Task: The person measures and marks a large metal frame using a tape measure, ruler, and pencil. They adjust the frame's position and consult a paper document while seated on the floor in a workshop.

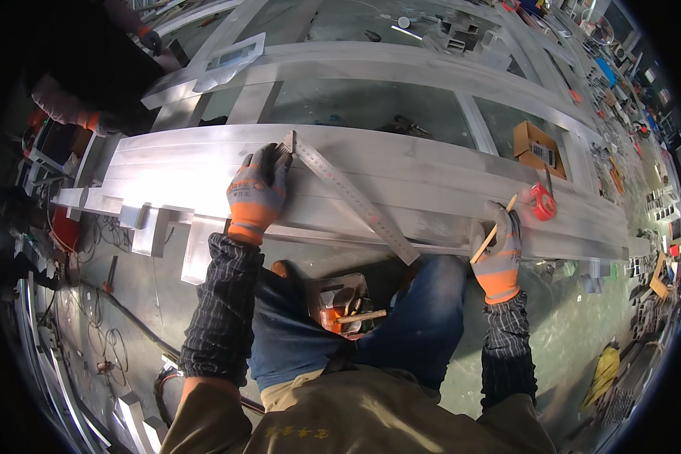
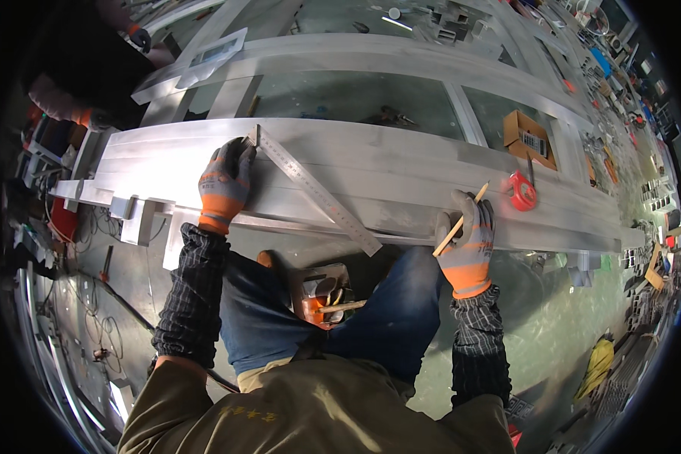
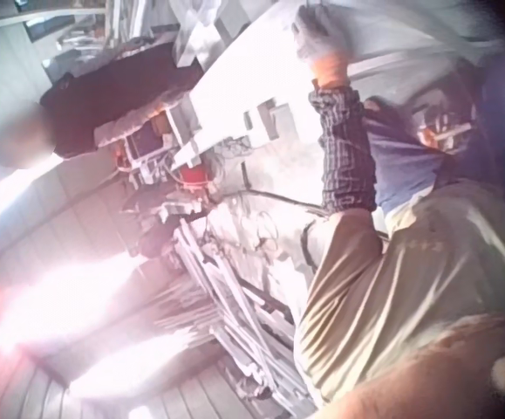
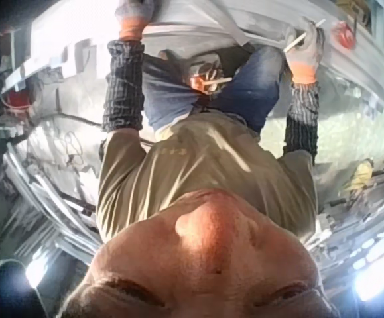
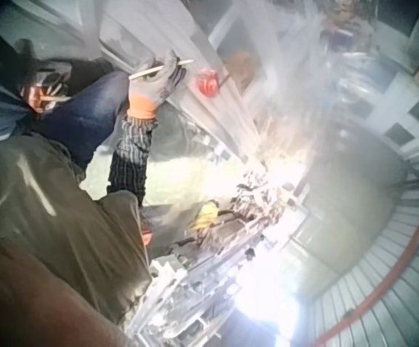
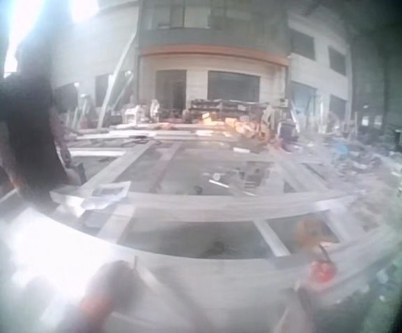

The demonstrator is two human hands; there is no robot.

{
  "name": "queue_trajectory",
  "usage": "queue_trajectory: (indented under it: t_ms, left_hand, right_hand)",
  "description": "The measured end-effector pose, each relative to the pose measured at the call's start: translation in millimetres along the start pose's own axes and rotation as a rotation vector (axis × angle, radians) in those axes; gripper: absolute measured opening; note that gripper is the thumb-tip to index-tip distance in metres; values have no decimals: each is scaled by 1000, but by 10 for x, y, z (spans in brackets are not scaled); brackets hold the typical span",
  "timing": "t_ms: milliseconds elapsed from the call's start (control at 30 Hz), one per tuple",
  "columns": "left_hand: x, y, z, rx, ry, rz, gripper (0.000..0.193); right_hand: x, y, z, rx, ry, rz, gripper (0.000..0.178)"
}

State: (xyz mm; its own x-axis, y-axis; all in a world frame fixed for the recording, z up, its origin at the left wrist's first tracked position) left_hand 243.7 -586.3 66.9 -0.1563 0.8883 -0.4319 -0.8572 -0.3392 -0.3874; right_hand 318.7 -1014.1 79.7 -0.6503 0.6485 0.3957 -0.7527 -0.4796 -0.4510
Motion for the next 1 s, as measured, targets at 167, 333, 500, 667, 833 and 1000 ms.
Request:
queue_trajectory:
  t_ms: [167, 333, 500, 667, 833, 1000]
  left_hand:
    - [4, 7, -7, 1, 4, -10, 29]
    - [26, 25, 0, -3, 18, -16, 29]
    - [26, 41, -2, -30, 31, -38, 30]
    - [-37, -12, -53, -27, 45, -31, 31]
    - [47, 3, -22, -7, 22, 4, 32]
    - [103, 27, -28, 33, -85, 51, 31]
  right_hand:
    - [-119, -94, -42, -6, -13, -3, 43]
    - [-111, -89, -99, -44, 99, 7, 38]
    - [-147, -81, -118, -32, 95, -2, 39]
    - [-333, -19, -131, -58, 71, -17, 40]
    - [-253, -70, -165, -36, 98, -71, 38]
    - [-197, -41, -229, -21, 20, -56, 36]
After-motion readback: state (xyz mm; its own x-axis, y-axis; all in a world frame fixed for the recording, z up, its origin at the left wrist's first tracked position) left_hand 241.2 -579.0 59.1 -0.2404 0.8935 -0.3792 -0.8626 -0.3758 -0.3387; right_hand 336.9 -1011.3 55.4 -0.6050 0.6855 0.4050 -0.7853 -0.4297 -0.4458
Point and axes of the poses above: each hand's wrist, its own y-axis away from the middle knuckle, its own z-axis out of the back of the hand, x = y × z, the point moved 9 cm from there along -y, towards the middle knuckle, and after that the axes turned 14 degrees about x, right-handed, at the moved point
